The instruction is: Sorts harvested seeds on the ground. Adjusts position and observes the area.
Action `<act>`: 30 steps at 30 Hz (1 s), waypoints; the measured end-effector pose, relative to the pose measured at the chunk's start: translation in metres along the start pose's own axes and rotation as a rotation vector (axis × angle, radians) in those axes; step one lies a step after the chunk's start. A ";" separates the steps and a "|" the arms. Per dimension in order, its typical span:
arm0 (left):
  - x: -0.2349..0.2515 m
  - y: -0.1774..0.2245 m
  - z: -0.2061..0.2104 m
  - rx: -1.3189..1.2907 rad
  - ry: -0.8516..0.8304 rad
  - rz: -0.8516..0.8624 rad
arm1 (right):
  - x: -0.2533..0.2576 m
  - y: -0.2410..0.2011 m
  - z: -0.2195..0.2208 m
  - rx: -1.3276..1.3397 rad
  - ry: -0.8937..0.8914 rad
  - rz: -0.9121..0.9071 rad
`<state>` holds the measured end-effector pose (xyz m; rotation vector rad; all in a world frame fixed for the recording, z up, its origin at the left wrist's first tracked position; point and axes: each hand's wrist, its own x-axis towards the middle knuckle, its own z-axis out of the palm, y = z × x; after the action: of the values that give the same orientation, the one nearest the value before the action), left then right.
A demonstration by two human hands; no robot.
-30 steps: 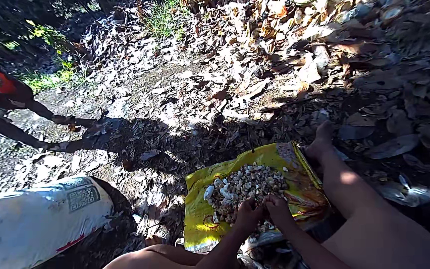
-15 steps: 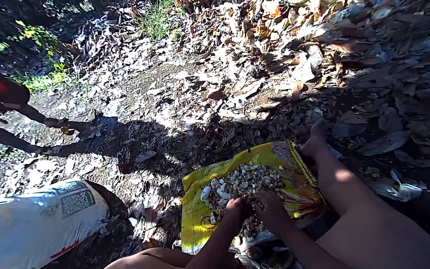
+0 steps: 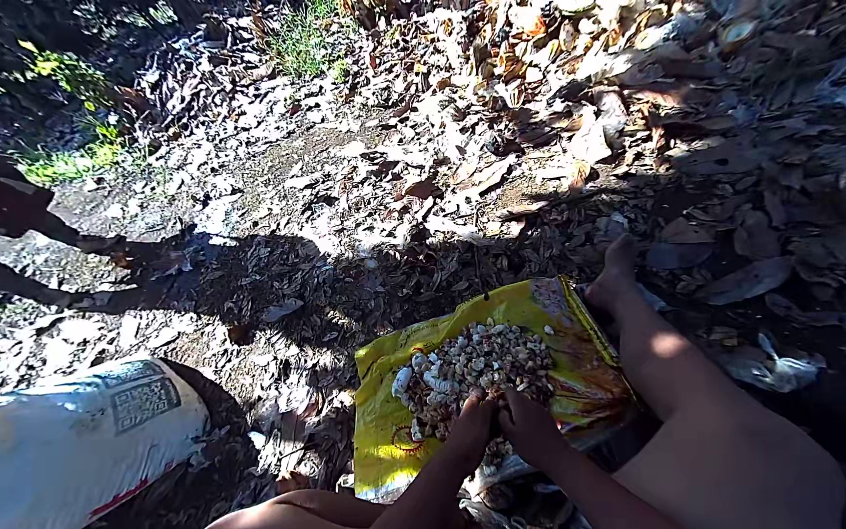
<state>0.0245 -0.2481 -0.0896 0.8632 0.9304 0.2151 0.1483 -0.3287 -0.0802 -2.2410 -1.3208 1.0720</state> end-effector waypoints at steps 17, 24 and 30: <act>0.008 -0.009 -0.004 0.147 0.039 0.044 | 0.008 0.015 0.002 0.139 -0.083 -0.036; 0.004 -0.009 0.003 0.162 0.070 0.037 | 0.010 0.013 0.000 0.043 -0.093 -0.046; 0.005 -0.008 -0.002 0.113 0.136 -0.010 | 0.012 0.015 0.001 0.211 -0.026 -0.043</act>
<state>0.0243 -0.2496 -0.0989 0.9562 1.0820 0.2160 0.1597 -0.3266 -0.0952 -2.0428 -1.1991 1.1696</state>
